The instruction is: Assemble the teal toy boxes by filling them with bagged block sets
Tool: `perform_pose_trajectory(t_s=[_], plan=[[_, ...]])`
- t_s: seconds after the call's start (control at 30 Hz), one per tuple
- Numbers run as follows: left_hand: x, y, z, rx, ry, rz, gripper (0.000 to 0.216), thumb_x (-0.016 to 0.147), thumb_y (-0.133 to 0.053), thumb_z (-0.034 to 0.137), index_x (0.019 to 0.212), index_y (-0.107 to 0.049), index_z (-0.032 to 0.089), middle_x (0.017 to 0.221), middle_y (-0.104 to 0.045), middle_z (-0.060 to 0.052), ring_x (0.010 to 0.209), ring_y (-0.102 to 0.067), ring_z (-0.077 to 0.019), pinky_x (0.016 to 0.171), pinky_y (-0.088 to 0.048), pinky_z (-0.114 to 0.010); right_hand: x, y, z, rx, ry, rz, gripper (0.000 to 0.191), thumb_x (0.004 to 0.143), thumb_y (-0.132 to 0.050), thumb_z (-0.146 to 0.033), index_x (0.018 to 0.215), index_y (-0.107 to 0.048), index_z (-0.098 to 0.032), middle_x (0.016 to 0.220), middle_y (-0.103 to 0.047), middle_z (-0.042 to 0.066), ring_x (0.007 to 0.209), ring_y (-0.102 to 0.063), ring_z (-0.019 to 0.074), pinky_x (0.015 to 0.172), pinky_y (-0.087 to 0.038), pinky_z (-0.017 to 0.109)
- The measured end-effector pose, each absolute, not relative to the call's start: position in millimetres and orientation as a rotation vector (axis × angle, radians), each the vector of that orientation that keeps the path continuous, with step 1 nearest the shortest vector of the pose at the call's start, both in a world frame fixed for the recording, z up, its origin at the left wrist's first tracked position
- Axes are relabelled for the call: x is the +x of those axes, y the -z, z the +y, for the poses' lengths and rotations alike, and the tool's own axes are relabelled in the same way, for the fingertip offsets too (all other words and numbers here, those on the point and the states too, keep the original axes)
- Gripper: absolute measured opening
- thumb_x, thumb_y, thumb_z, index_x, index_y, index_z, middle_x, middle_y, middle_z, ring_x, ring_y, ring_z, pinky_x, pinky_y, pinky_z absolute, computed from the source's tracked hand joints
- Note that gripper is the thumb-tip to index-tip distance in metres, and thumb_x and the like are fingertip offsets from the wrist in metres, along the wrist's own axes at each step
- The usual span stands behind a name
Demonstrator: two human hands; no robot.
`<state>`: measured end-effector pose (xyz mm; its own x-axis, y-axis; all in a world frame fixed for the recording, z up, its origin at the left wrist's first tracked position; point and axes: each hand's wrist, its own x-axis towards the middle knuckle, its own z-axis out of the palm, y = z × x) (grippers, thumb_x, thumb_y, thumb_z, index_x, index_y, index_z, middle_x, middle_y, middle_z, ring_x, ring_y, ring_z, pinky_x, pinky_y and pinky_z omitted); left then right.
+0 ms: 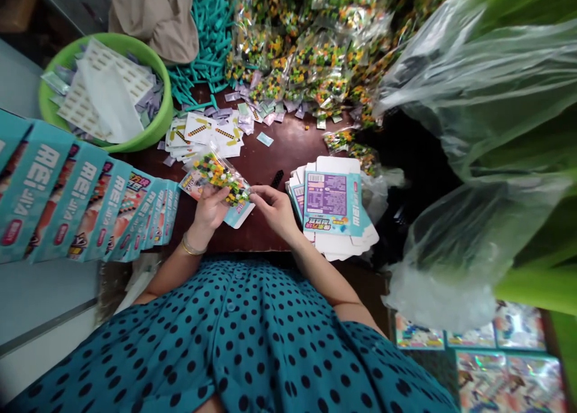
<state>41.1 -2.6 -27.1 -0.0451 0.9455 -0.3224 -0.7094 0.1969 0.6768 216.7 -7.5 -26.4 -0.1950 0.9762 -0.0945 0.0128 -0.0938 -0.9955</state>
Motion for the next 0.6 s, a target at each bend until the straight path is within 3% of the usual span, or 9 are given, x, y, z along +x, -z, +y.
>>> perform_pose_trajectory(t_s=[0.2, 0.37, 0.47, 0.6], plan=[[42, 23, -3, 0.3, -1.311, 0.833, 0.045, 0.072, -0.082, 0.01, 0.112, -0.071, 0.027, 0.111, -0.077, -0.002, 0.125, -0.066, -0.0299, 0.111, -0.049, -0.046, 220, 24, -8, -1.161, -1.473, -1.202, 0.023, 0.084, -0.078, -0.042, 0.095, -0.075, -0.022, 0.093, -0.078, 0.002, 0.081, -0.072, 0.0164, 0.081, -0.063, 0.034], [37, 31, 1, 0.308, -1.328, 0.775, 0.018, 0.074, -0.085, 0.021, 0.078, -0.067, 0.023, 0.115, -0.075, -0.002, 0.132, -0.061, -0.0304, 0.113, -0.047, -0.047, 225, 16, -11, -1.191, -0.987, -1.529, 0.013, 0.095, -0.068, -0.036, 0.094, -0.075, -0.025, 0.095, -0.078, 0.003, 0.087, -0.073, 0.0187, 0.083, -0.062, 0.037], [33, 36, 2, 0.349, -1.446, 0.763, 0.043, 0.076, -0.085, 0.037, 0.057, -0.052, 0.019, 0.12, -0.073, 0.0, 0.133, -0.059, -0.0291, 0.112, -0.048, -0.046, 228, 19, -14, -1.032, -0.657, -1.779, 0.008, 0.096, -0.067, -0.026, 0.093, -0.074, -0.027, 0.096, -0.079, 0.002, 0.088, -0.073, 0.0196, 0.083, -0.06, 0.039], [28, 36, 2, 0.432, -1.504, 0.758, 0.053, 0.072, -0.087, 0.045, 0.051, -0.047, 0.018, 0.12, -0.072, 0.002, 0.134, -0.057, -0.0293, 0.112, -0.048, -0.047, 232, 30, -18, -0.917, -0.463, -1.821, 0.01, 0.094, -0.068, -0.021, 0.093, -0.073, -0.029, 0.093, -0.078, 0.001, 0.088, -0.072, 0.0205, 0.08, -0.059, 0.041]])
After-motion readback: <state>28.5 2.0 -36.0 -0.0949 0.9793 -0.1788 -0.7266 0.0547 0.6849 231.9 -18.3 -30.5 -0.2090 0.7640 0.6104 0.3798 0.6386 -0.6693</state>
